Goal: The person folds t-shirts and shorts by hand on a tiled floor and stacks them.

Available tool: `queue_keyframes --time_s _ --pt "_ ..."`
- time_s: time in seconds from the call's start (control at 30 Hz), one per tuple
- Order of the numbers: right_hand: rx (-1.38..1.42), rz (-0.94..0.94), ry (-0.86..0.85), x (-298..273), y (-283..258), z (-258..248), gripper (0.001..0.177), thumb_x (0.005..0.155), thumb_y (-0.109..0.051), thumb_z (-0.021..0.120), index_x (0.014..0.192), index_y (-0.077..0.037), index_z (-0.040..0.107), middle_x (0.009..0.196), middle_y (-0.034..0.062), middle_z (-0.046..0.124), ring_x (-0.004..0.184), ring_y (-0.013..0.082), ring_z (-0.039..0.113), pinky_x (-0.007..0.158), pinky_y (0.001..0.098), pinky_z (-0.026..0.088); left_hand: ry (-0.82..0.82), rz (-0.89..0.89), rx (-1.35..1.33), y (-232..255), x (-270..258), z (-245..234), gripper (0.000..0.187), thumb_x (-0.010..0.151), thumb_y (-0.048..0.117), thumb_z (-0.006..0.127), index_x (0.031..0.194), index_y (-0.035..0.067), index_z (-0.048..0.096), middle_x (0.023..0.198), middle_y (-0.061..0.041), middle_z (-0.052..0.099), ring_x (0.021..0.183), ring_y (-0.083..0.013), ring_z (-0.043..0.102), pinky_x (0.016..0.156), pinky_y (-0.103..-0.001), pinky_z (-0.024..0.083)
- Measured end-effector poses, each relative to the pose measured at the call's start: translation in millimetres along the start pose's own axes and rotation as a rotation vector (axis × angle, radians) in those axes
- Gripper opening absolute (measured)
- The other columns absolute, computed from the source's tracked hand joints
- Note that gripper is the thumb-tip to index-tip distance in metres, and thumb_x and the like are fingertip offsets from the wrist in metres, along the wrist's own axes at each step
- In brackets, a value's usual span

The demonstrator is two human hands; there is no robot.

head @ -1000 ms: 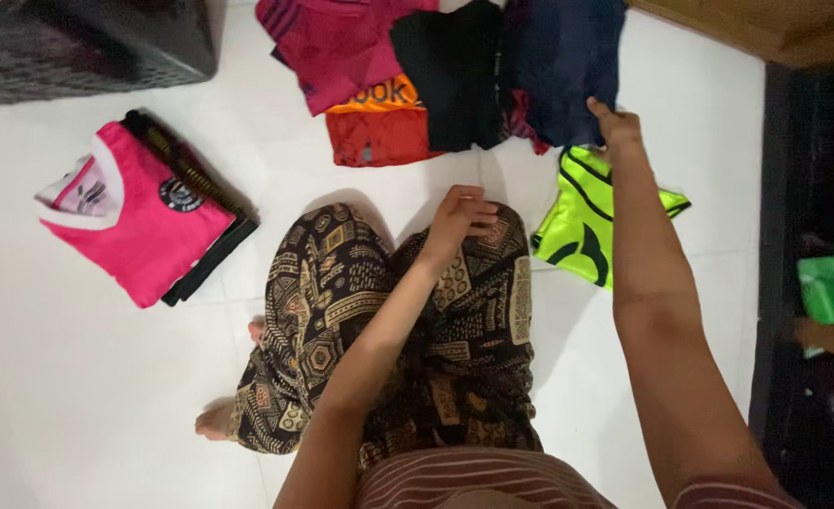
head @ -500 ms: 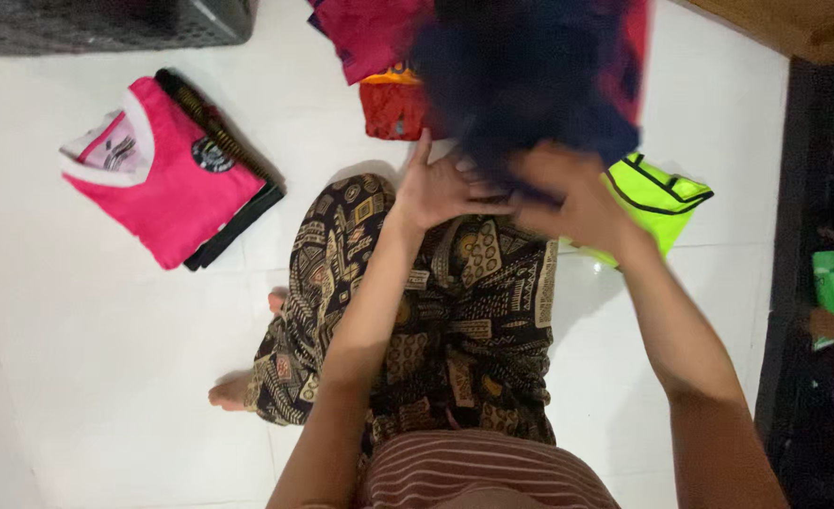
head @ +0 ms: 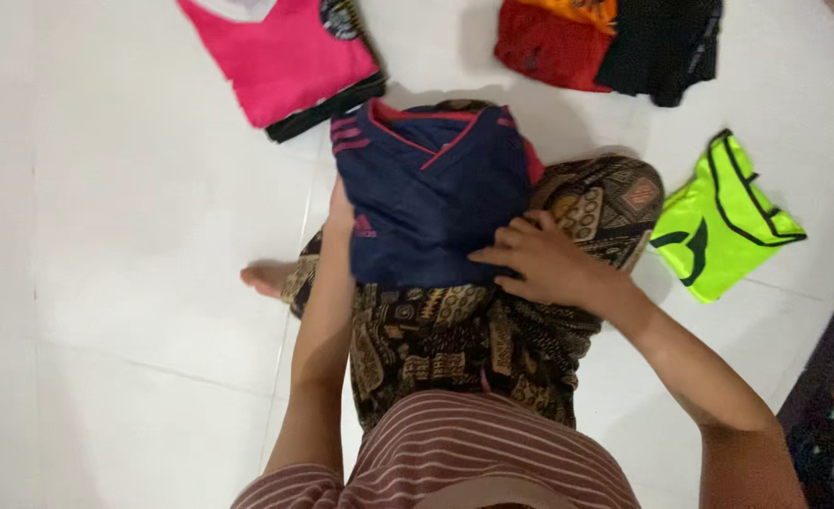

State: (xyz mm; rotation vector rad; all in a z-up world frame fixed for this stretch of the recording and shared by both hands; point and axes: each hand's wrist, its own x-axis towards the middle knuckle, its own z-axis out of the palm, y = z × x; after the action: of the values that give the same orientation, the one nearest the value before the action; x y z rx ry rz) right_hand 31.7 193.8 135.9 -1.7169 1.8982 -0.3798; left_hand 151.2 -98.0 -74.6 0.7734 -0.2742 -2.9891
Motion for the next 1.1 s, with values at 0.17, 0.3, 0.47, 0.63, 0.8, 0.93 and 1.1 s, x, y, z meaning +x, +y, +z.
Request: queue_keyframes --time_s 0.17,0.3,0.47,0.63,0.8,0.93,1.1 --pt "0.331 0.361 0.520 9 34 3 0.015 0.100 -0.021 0.077 0.110 -0.016 0.067 0.103 0.0074 0.069 0.088 0.0231 0.069 0.077 0.0341 0.055 -0.153 0.003 0.115 40 -27 35 0.081 0.090 0.066 0.050 0.138 0.001 0.061 0.140 -0.016 0.065 0.128 -0.0287 0.062 0.110 -0.042 0.050" --pt "0.449 0.711 0.747 30 76 11 0.042 0.100 -0.027 0.076 0.128 -0.002 0.056 0.115 0.0132 0.065 0.096 0.0198 0.068 0.079 0.0317 0.055 0.072 0.093 0.396 34 -27 66 0.044 0.098 0.039 0.060 0.131 0.011 0.064 0.132 -0.006 0.069 0.124 -0.0214 0.064 0.107 -0.040 0.053" --pt "1.085 0.726 0.544 46 75 20 0.050 0.095 -0.024 0.075 0.135 -0.001 0.057 0.122 0.0089 0.068 0.111 0.0158 0.064 0.098 0.0298 0.053 0.092 0.510 1.046 19 -8 96 0.026 0.103 0.020 0.071 0.122 0.001 0.071 0.109 -0.002 0.072 0.102 -0.0116 0.061 0.095 -0.028 0.049" --pt "1.005 0.529 0.788 29 52 -30 0.059 0.093 -0.013 0.075 0.146 -0.002 0.053 0.131 0.0047 0.066 0.119 0.0140 0.061 0.106 0.0292 0.048 -0.057 0.589 1.034 8 29 147 0.028 0.102 0.021 0.070 0.122 0.001 0.070 0.113 -0.002 0.073 0.105 -0.0107 0.063 0.097 -0.027 0.049" --pt "0.524 0.164 0.735 -29 6 -94 0.051 0.087 -0.012 0.085 0.133 -0.005 0.065 0.121 0.0027 0.057 0.113 0.0137 0.057 0.101 0.0274 0.048 -0.409 0.416 0.300 22 74 160 0.025 0.095 0.017 0.074 0.116 0.005 0.067 0.106 -0.003 0.070 0.099 -0.0172 0.066 0.097 -0.035 0.052" --pt "0.580 0.163 0.474 -29 -25 -86 0.059 0.082 -0.019 0.082 0.136 -0.008 0.064 0.142 0.0105 0.054 0.109 0.0210 0.063 0.093 0.0332 0.054 -0.647 0.499 0.128 11 82 145 0.035 0.098 0.046 0.058 0.099 0.011 0.063 0.081 -0.001 0.054 0.071 -0.0181 0.053 0.083 -0.036 0.049" --pt "0.558 0.492 0.415 27 -20 -20 0.083 0.081 -0.033 0.086 0.144 -0.002 0.042 0.136 0.0184 0.051 0.114 0.0264 0.062 0.087 0.0415 0.054 -0.766 0.343 -0.143 -6 46 119 0.022 0.109 0.028 0.047 0.095 0.014 0.057 0.061 0.005 0.034 0.052 -0.0102 0.041 0.125 -0.045 0.039"
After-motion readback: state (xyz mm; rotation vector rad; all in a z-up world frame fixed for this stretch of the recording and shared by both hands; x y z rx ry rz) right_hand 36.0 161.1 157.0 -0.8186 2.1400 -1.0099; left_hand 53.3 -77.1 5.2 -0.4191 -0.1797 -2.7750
